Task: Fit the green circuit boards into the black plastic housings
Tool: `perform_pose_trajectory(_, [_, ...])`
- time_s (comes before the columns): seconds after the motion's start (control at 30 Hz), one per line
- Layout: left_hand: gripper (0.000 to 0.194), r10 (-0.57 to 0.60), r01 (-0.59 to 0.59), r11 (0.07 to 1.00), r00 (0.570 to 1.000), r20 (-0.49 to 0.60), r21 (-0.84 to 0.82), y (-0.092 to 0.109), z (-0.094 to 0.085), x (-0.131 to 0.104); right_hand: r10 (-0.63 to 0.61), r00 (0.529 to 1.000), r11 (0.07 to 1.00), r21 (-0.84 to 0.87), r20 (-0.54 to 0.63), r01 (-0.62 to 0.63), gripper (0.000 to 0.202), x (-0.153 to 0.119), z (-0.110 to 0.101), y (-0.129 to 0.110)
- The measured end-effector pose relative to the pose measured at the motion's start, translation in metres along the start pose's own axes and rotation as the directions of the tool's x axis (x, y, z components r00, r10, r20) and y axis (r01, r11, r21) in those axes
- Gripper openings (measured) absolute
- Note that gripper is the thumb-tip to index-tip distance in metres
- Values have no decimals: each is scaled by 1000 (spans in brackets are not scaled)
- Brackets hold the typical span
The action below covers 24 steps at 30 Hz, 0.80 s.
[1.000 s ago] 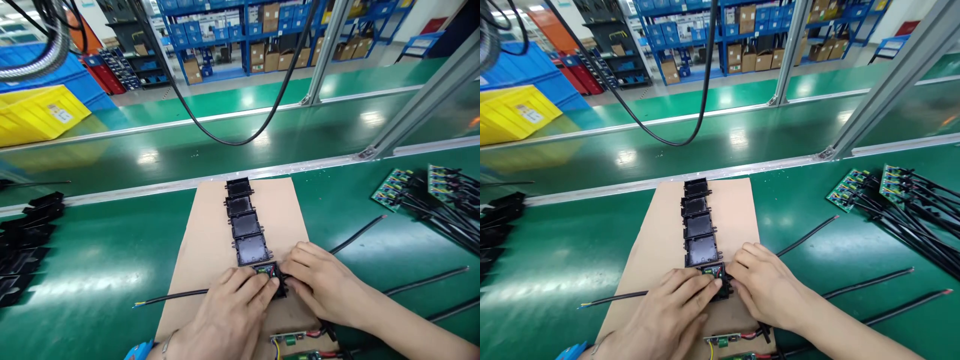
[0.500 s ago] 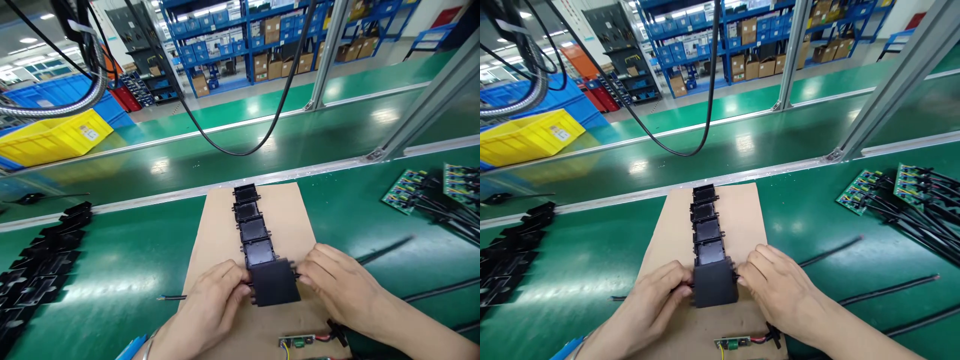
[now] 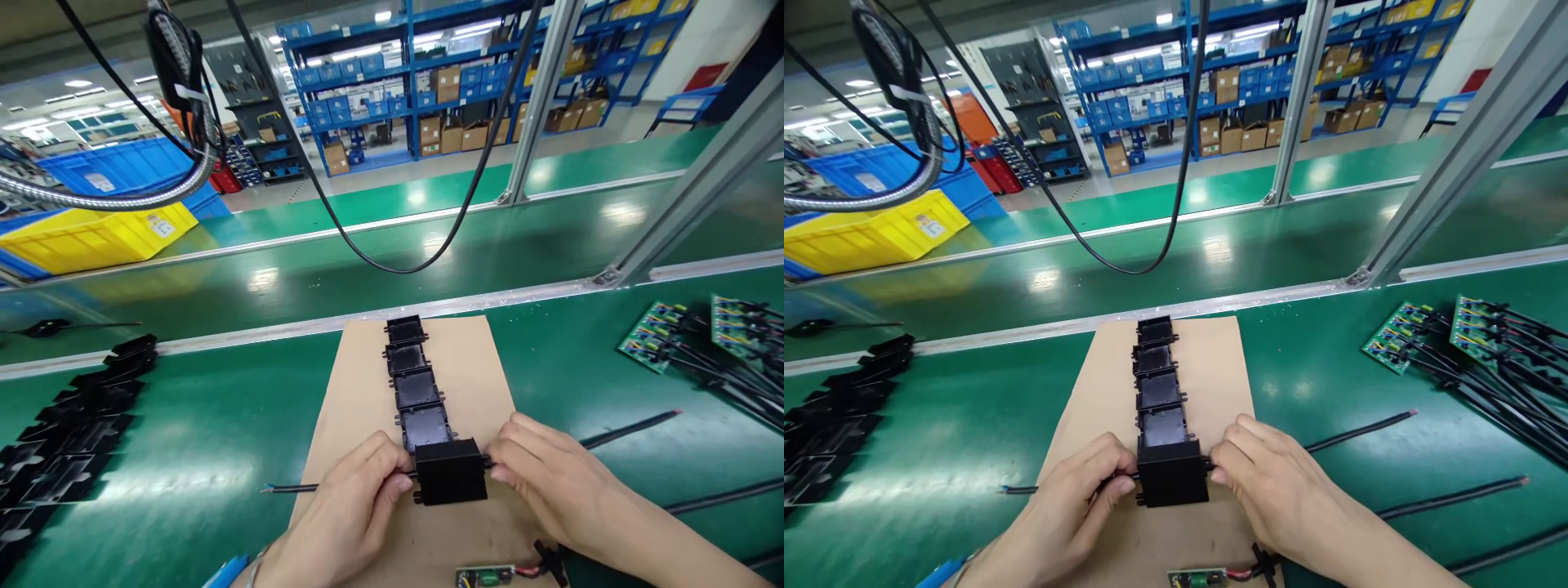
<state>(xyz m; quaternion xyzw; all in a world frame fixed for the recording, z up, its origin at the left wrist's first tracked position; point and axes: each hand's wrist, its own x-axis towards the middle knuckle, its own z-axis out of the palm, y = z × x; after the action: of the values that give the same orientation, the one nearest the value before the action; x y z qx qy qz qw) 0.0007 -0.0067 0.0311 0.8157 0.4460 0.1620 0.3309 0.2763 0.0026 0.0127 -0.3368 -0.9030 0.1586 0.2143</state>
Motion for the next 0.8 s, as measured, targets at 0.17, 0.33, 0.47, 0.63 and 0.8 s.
perform_pose_trajectory(0.17, [15,42,-38,997,998,-53,74,-5,-20,0,110,986,994,-34,129,-107,19,-4,-23,16])
perform_pose_trajectory(0.33, [14,111,-14,892,975,-190,451,-28,-90,56,44,999,968,-249,-3,-43,27,51,-88,82])
perform_pose_trajectory(0.47, [16,117,81,853,933,-340,516,-54,-133,142,79,985,941,-315,-154,-124,30,128,-122,127])
perform_pose_trajectory(0.63, [23,101,109,851,926,-363,514,-79,-122,177,83,986,955,-272,-142,-120,37,150,-108,112])
perform_pose_trajectory(0.8, [13,80,49,916,950,-301,398,-57,-80,101,15,981,1000,-14,193,-13,7,70,-63,28])
